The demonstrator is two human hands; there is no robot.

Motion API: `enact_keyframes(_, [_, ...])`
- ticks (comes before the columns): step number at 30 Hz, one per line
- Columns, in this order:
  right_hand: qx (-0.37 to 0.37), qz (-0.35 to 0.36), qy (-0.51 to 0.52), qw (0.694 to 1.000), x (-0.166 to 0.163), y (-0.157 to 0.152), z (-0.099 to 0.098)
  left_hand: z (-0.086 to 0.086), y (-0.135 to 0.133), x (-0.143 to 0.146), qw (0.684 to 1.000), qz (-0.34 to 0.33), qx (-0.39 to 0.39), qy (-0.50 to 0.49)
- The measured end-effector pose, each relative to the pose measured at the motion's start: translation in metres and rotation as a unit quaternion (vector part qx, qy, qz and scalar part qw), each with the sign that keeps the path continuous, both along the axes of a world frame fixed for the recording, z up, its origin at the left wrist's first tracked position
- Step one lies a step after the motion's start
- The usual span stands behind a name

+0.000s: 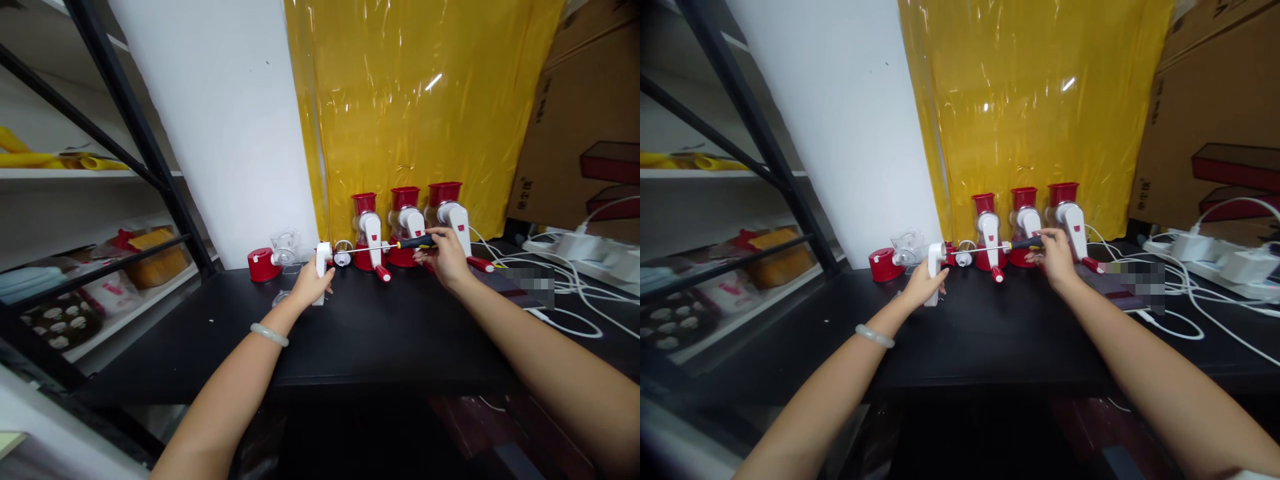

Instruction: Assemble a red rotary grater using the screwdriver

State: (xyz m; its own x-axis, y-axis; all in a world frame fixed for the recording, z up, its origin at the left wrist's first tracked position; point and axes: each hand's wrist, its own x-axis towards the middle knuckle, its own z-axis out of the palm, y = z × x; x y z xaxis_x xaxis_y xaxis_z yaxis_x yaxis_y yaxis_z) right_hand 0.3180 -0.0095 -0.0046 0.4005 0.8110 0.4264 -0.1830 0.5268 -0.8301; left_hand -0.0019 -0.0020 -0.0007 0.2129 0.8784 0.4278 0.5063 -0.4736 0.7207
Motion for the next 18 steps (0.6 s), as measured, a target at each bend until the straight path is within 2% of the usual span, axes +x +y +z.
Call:
enact_keyframes(8, [-0.002, -0.007, 0.008, 1.000, -0.0033, -0.0028, 0.0029, 0.0003, 0.0002, -0.0004, 1.000, -0.004, 0.011, -0.006])
enact_keyframes(15, [0.001, -0.057, -0.038, 0.998, -0.0022, -0.0044, 0.0007, 0.0023, -0.0030, -0.0001, 1.000, -0.001, 0.027, -0.011])
enact_keyframes(18, [0.009, -0.052, -0.025, 0.998, -0.0014, -0.0044, 0.0006, 0.0034, -0.0044, 0.0002, 0.999, 0.004, 0.035, 0.001])
